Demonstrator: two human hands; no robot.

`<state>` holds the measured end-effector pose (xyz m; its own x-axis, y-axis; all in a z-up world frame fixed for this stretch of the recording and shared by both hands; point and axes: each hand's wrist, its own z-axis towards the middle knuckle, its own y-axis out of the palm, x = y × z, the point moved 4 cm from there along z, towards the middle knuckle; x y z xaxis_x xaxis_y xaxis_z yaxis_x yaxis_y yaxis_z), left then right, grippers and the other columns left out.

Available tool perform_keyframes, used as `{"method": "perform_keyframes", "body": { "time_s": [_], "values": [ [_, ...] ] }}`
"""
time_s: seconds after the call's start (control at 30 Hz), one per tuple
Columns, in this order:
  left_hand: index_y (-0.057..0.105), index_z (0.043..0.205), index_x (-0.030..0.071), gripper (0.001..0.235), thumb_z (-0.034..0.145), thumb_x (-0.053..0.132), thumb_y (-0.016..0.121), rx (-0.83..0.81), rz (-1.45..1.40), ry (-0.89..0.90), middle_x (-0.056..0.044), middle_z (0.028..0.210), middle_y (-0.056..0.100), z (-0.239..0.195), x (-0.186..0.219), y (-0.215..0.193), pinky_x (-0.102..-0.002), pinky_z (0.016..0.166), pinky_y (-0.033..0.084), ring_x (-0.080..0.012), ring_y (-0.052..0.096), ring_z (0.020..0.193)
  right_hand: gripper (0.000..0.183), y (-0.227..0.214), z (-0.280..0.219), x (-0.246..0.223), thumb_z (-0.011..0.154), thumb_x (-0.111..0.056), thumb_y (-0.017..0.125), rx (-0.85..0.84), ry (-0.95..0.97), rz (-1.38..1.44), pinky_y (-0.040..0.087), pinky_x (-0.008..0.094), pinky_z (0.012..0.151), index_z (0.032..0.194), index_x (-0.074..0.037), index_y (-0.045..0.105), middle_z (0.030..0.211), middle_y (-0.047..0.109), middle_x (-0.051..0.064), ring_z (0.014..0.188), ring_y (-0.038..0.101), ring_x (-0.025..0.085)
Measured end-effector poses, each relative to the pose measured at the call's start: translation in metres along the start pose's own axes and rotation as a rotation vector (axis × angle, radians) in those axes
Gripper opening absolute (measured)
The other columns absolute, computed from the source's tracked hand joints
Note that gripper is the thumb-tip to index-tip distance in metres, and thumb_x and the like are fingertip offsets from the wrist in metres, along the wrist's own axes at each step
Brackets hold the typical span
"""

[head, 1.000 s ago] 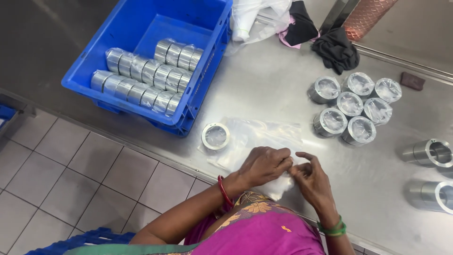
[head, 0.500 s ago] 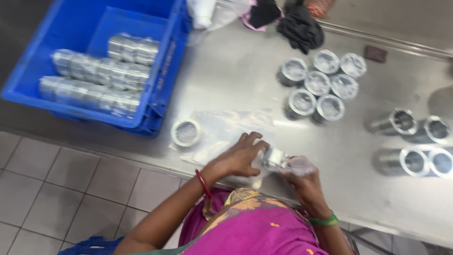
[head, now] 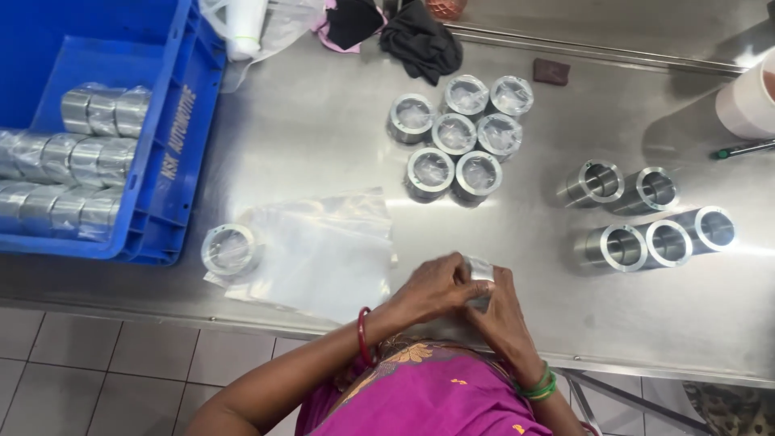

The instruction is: The person places metal components into individual plastic bags one at a time, এরপর stacks the bagged parts into a blue plastic crate, then cleans out an empty blue crate and continues the process.

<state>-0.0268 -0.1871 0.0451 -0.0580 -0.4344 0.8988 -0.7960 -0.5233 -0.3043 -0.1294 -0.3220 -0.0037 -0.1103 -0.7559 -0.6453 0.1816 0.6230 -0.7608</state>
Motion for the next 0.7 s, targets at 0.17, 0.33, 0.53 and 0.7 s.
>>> {"method": "perform_keyframes", "body": {
  "time_s": [0.17, 0.33, 0.53, 0.7],
  "values": [
    [0.062, 0.114, 0.000, 0.056, 0.084, 0.046, 0.075, 0.171, 0.114, 0.248, -0.022, 0.115, 0.060, 0.022, 0.030, -0.025, -0.046, 0.081, 0.057, -0.0334, 0.070, 0.090, 0.042, -0.011, 0.017, 0.044, 0.088, -0.027, 0.072, 0.003, 0.497, 0.618, 0.058, 0.034, 0.073, 0.116, 0.003, 0.062, 0.095, 0.074, 0.014, 0.084, 0.071, 0.020],
    [0.061, 0.125, 0.004, 0.050, 0.087, 0.026, 0.083, 0.614, 0.546, 0.472, -0.018, 0.135, 0.054, 0.058, 0.026, -0.079, -0.044, 0.092, 0.057, -0.0376, 0.061, 0.119, 0.045, -0.045, 0.077, 0.024, 0.083, -0.021, 0.077, -0.024, 0.548, 0.730, 0.054, 0.027, 0.057, 0.120, -0.002, 0.061, 0.092, 0.074, 0.015, 0.074, 0.071, 0.014],
    [0.046, 0.135, 0.001, 0.082, 0.071, 0.028, 0.089, 0.514, 0.657, 0.115, -0.025, 0.133, 0.049, 0.111, 0.009, -0.091, -0.050, 0.090, 0.052, -0.0432, 0.054, 0.114, 0.042, -0.066, 0.182, 0.023, 0.091, -0.028, 0.075, 0.071, 0.204, 0.635, 0.049, 0.026, 0.057, 0.121, -0.003, 0.059, 0.091, 0.069, 0.008, 0.074, 0.063, 0.009],
    [0.050, 0.132, 0.007, 0.082, 0.064, 0.025, 0.091, 0.475, 0.639, -0.043, -0.013, 0.130, 0.054, 0.127, 0.001, -0.091, -0.048, 0.094, 0.050, -0.0352, 0.056, 0.117, 0.051, -0.044, 0.224, 0.034, 0.099, -0.054, 0.066, -0.069, -0.086, 0.009, 0.054, 0.042, 0.085, 0.130, -0.014, 0.064, 0.115, 0.057, 0.017, 0.104, 0.058, 0.028]
  ]
}}
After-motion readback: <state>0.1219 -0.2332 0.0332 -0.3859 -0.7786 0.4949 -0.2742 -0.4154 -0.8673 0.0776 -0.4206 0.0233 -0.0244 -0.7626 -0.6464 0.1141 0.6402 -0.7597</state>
